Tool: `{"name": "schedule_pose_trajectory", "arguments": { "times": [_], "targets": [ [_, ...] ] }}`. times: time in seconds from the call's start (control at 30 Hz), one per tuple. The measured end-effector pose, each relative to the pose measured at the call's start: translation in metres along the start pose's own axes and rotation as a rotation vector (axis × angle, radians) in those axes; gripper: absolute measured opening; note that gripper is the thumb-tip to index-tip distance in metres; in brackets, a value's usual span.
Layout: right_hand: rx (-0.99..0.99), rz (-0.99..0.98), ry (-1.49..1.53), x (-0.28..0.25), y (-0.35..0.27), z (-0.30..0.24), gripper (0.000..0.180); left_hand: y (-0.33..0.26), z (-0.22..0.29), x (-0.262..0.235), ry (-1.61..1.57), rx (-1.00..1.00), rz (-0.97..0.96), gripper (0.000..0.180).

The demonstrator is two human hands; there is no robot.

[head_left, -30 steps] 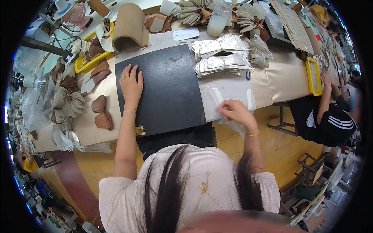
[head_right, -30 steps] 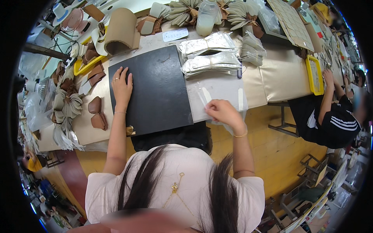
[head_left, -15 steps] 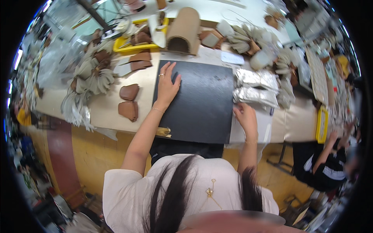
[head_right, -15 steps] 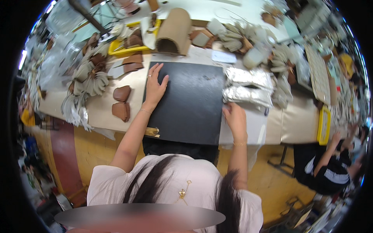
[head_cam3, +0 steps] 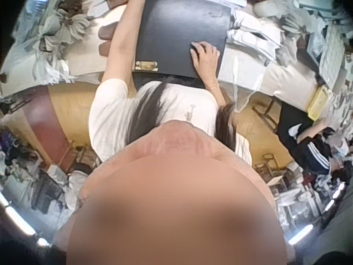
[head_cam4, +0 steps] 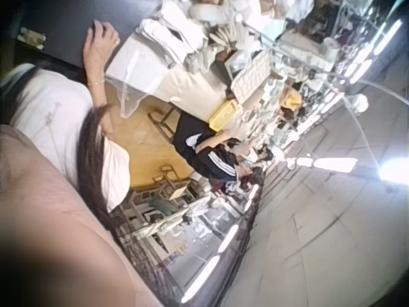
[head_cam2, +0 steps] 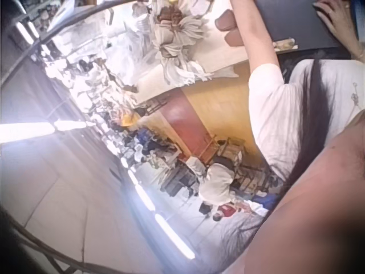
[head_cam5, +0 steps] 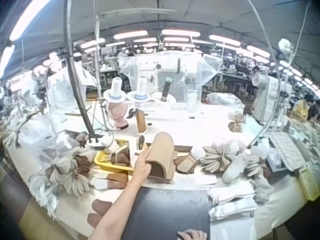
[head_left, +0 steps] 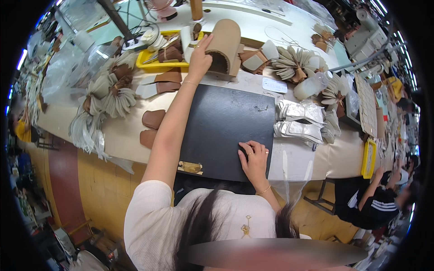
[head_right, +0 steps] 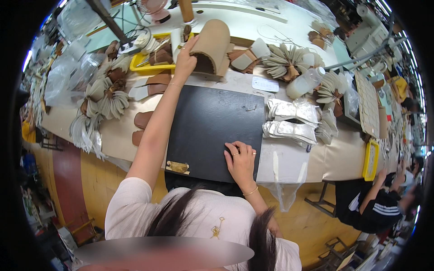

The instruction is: The person assembles small decorative items by applying liquid from a squeeze bottle onto brown and white fabric pieces and pressing them together. The person handles multiple pieces one at a time, stacking completed units on the table.

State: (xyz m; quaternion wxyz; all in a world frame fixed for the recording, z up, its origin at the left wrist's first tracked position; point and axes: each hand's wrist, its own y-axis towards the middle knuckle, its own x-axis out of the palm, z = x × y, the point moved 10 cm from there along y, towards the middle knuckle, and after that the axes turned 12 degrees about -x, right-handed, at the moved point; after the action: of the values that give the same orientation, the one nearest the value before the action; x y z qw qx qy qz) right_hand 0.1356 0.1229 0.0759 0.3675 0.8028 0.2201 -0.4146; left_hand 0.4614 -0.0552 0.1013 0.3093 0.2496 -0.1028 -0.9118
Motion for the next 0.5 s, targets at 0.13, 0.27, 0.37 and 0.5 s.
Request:
{"name": "schedule_pose_trajectory", "arguments": {
  "times": [0.13,0.27,0.37,0.5],
  "targets": [
    [0.019,0.013,0.06,-0.002,0.0,0.007,0.025,-0.003,0.002,-0.012,-0.227,-0.012,0.1,0.065],
    [-0.003,0.028,0.047,-0.006,0.001,0.006,0.023,0.007,-0.013,-0.017,-0.393,-0.171,0.096,0.055],
    [-0.007,0.03,0.057,-0.004,0.0,0.005,0.022,0.016,-0.039,-0.017,-0.977,-0.32,0.146,0.043],
    [-0.024,0.047,0.088,-0.006,-0.002,0.007,0.022,0.0,-0.064,0.004,-1.455,-0.737,0.155,0.028]
  ]
}}
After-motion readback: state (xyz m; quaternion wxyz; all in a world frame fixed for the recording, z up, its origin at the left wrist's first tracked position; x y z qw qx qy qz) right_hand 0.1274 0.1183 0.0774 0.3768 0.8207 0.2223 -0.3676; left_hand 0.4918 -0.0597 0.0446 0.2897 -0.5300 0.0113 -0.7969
